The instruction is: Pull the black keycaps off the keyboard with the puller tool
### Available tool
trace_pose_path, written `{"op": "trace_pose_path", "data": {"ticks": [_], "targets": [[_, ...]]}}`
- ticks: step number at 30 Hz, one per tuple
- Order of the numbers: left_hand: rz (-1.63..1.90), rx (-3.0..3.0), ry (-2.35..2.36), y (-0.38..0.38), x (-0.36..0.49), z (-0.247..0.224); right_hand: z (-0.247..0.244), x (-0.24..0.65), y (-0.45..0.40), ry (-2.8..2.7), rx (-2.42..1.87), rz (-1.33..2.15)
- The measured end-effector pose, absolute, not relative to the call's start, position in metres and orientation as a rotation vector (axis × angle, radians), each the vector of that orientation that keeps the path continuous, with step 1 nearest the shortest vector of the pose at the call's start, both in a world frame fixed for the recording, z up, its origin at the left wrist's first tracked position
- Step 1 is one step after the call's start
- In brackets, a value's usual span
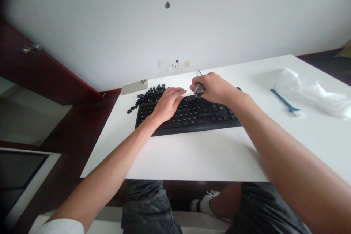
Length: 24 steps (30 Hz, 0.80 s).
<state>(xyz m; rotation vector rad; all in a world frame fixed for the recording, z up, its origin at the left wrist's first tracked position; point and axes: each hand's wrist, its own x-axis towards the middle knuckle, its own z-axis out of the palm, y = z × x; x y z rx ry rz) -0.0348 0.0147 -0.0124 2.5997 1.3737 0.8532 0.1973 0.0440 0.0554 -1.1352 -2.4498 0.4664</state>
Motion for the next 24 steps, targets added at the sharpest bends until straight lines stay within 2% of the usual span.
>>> {"op": "trace_pose_path", "data": {"ticks": [5,12,16,20,24], "targets": [[0.991,2.459,1.714,0.028,-0.060,-0.007,0.043,0.203,0.058,-2.286,-1.269,0.894],[0.921,2.382,1.840,0.035,-0.083,-0.007,0.044,0.202,0.054,-2.263,-1.117,1.125],[1.092,2.336,1.543,0.028,-0.069,0.003,0.044,0.199,0.050,-2.210,-0.980,1.302],[1.072,2.125,1.129,0.016,-0.048,0.008,0.039,0.194,0.049,-2.192,-0.864,1.396],[1.098,1.995,1.052,0.011,-0.037,0.003,0.036,0.190,0.048,-2.151,-0.882,1.442]]}}
